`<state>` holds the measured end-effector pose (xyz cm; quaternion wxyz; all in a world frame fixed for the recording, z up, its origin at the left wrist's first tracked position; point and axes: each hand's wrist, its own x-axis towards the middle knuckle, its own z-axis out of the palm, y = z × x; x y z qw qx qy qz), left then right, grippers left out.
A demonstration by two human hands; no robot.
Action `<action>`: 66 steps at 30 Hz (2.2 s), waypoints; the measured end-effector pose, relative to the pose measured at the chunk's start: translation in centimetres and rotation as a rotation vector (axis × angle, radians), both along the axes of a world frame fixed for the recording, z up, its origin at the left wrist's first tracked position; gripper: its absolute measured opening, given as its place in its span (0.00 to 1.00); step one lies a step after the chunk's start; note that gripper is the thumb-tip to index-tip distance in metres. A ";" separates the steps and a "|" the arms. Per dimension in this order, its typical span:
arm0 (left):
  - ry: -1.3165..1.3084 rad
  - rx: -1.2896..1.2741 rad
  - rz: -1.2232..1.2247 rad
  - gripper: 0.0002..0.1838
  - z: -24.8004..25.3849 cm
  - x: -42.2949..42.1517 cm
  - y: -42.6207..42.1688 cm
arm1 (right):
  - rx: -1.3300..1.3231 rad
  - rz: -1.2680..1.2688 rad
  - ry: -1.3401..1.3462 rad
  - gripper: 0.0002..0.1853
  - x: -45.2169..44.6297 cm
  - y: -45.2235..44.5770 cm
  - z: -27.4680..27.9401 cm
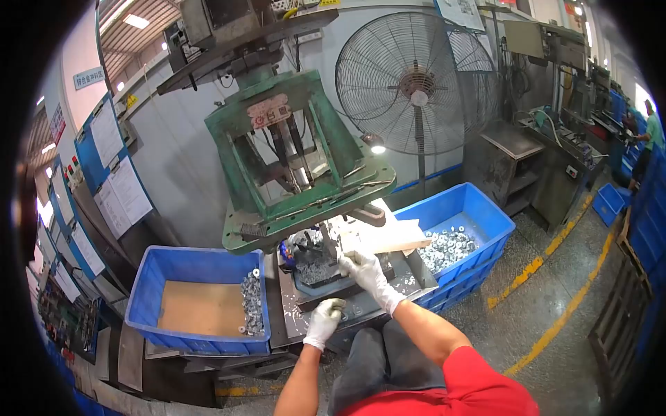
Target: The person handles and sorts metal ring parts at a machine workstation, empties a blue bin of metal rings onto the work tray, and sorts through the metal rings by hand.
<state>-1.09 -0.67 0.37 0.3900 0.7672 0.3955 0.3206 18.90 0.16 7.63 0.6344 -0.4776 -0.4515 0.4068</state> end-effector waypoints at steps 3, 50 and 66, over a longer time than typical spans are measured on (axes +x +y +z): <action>0.333 0.108 -0.081 0.16 2.2 1.0 -0.9 | 0.005 -0.089 -0.081 0.14 1.4 1.9 3.0; -0.388 -0.321 0.045 0.24 -0.5 -1.1 1.0 | 0.260 0.090 -0.824 0.08 -3.3 -3.9 -4.0; 0.411 0.061 -0.066 0.16 -0.7 3.3 0.6 | -0.015 -0.103 -0.414 0.18 2.3 5.1 3.0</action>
